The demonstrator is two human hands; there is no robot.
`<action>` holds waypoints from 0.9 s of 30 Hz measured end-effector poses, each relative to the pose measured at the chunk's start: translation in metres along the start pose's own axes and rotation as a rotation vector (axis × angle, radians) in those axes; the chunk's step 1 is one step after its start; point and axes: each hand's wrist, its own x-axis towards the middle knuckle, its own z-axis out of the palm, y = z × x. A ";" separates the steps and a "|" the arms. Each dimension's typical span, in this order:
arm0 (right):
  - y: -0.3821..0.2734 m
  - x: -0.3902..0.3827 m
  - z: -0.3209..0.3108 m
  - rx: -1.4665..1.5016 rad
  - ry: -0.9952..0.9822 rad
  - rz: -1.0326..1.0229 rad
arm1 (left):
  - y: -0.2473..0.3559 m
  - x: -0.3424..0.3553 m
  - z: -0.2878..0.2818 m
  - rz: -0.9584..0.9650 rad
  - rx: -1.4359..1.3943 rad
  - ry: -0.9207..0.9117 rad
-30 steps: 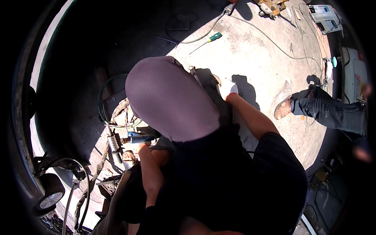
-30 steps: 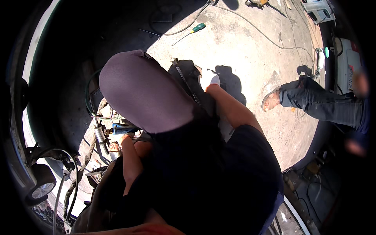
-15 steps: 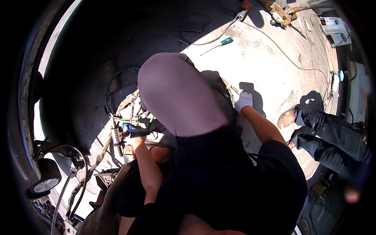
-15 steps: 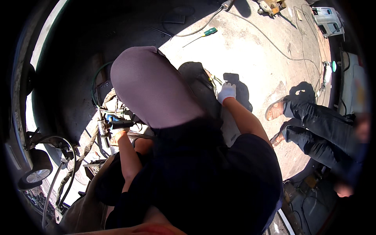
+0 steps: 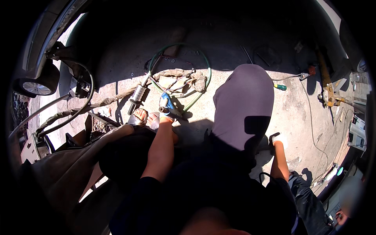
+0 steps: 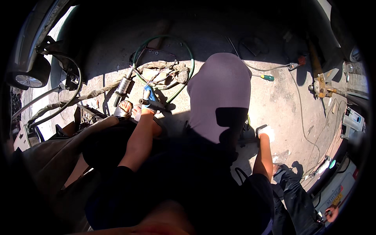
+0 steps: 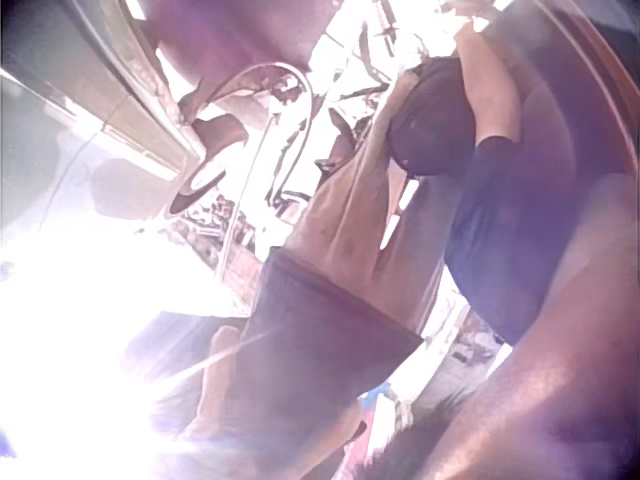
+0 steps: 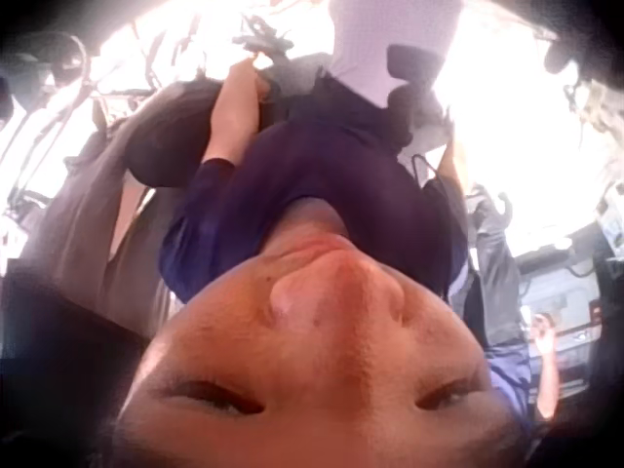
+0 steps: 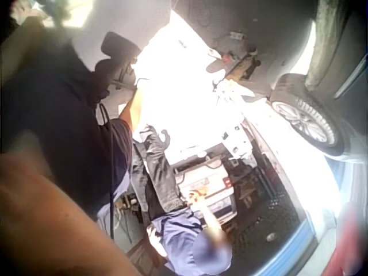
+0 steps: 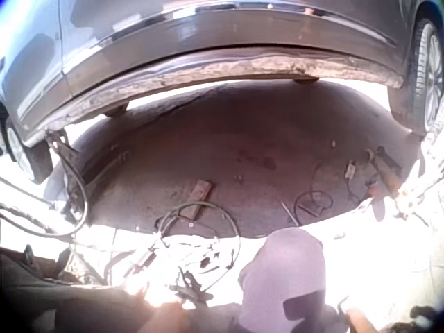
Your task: The person sits under a car and uses a blue pneumatic tool to work on the vehicle's undercarriage. They repeatedly attach and detach a small metal piece to the tool's nozzle while operating it against the car's frame.
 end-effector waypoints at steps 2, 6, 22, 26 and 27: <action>-0.032 0.008 -0.023 0.002 0.077 -0.140 | 0.026 -0.005 0.003 -0.349 -1.501 0.011; -0.103 0.008 -0.063 0.025 0.191 -0.417 | 0.043 -0.007 0.003 -0.188 -0.667 0.123; -0.182 0.002 -0.099 0.068 0.177 -0.788 | 0.117 -0.082 0.052 0.241 0.781 -0.328; -0.205 0.015 -0.101 0.076 0.137 -0.845 | 0.122 -0.083 0.054 0.177 0.762 -0.331; -0.212 0.019 -0.100 0.078 0.128 -0.860 | 0.128 -0.080 0.052 0.124 0.753 -0.392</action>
